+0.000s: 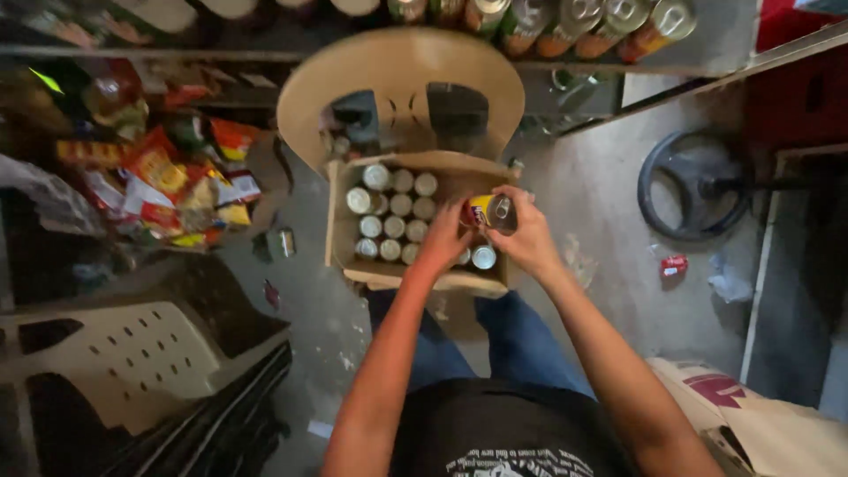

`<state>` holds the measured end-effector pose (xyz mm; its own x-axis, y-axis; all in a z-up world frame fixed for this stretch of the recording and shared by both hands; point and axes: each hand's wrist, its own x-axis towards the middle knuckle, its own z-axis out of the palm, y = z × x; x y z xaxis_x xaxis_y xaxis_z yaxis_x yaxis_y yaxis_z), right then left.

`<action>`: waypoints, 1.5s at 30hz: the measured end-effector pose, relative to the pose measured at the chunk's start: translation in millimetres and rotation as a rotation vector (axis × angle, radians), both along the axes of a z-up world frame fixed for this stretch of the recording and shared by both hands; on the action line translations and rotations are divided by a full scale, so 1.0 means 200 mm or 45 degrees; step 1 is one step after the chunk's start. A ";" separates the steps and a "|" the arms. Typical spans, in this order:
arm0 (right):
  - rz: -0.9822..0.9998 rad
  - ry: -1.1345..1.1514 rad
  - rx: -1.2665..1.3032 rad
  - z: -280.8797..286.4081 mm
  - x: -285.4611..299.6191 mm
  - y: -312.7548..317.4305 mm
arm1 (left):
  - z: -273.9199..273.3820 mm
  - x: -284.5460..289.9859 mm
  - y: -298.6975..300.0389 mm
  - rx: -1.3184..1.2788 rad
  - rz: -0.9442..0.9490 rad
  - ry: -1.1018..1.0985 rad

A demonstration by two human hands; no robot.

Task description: The person is taking canned food items from a retail shelf and placing them into a cardboard box.

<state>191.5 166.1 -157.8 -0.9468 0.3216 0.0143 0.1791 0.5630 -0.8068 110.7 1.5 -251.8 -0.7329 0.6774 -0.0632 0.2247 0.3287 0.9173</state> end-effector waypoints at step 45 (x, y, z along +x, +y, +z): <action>0.087 -0.239 -0.108 -0.58 0.08 -0.51 | -0.24 0.16 -0.33 -0.451 0.047 0.434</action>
